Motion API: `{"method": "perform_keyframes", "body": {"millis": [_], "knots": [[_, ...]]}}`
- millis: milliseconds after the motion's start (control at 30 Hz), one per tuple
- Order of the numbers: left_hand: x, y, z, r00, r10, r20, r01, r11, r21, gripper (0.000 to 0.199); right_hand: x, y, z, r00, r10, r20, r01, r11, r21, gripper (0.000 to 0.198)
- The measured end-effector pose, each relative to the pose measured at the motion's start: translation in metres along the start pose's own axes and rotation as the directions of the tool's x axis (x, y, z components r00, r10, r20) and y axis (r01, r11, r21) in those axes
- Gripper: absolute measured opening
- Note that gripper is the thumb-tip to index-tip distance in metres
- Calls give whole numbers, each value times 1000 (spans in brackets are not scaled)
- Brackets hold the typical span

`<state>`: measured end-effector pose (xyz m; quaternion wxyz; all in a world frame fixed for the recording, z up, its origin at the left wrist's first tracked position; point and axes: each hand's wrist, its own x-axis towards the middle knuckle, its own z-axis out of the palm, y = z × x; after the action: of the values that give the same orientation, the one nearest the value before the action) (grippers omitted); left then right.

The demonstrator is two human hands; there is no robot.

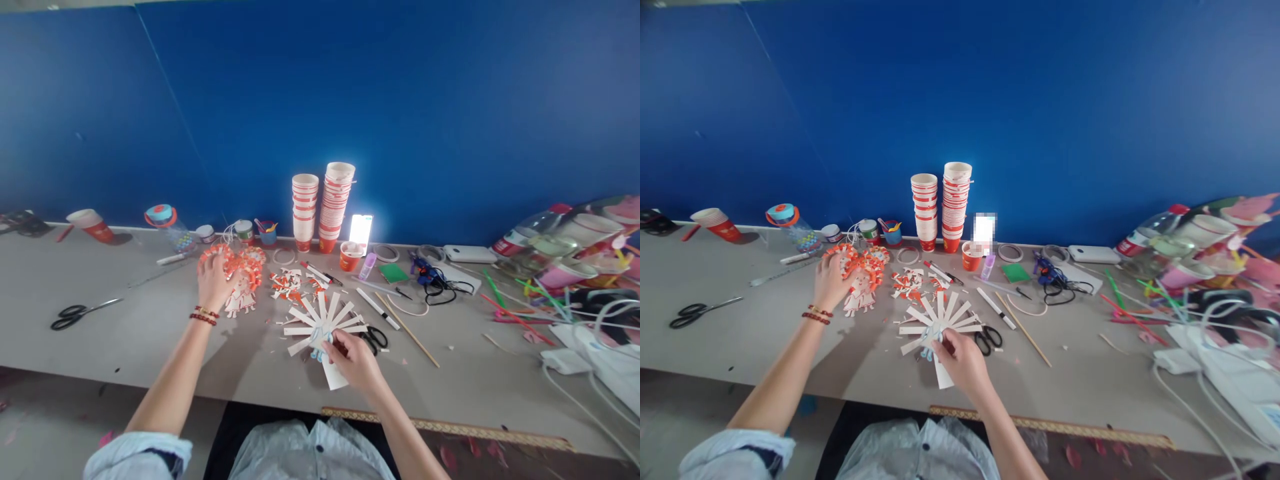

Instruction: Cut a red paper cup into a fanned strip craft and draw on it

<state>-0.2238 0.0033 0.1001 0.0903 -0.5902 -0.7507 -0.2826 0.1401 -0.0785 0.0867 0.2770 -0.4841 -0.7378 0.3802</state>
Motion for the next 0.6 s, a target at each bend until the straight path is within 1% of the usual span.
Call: {"method": "perform_keyframes", "body": {"millis": [33,100,133,267,300,367,433,500,600], "knots": [[9,-11,4,992,-18,122,10,998,64,64,0,1,1,1000,0,-4,0,1000,-13,27],[20,-25,13,976,-11,217,-7,997,81,68,0,4,3,1000,-8,-7,7,999,-36,27],[23,-29,17,968,0,251,-21,997,81,64,1,5,4,1000,-14,-7,13,999,-42,27],[29,-34,25,949,13,316,-46,994,96,37,0,11,5,1000,-15,-7,15,999,-38,27],[30,-35,25,945,12,327,-49,993,104,33,0,13,5,1000,-10,-10,10,999,-34,27],[35,-36,23,937,20,349,-65,991,117,33,0,18,6,1000,-4,-21,3,1000,-27,28],[40,-35,21,924,46,380,-100,987,123,40,-1,22,6,999,-4,-42,3,1000,-28,30],[46,-33,20,901,84,426,-150,981,122,55,-2,26,7,998,-8,-64,6,1000,-30,32],[57,-26,20,843,127,522,-214,971,110,74,-4,30,8,997,-20,-81,18,999,-28,33]]}}
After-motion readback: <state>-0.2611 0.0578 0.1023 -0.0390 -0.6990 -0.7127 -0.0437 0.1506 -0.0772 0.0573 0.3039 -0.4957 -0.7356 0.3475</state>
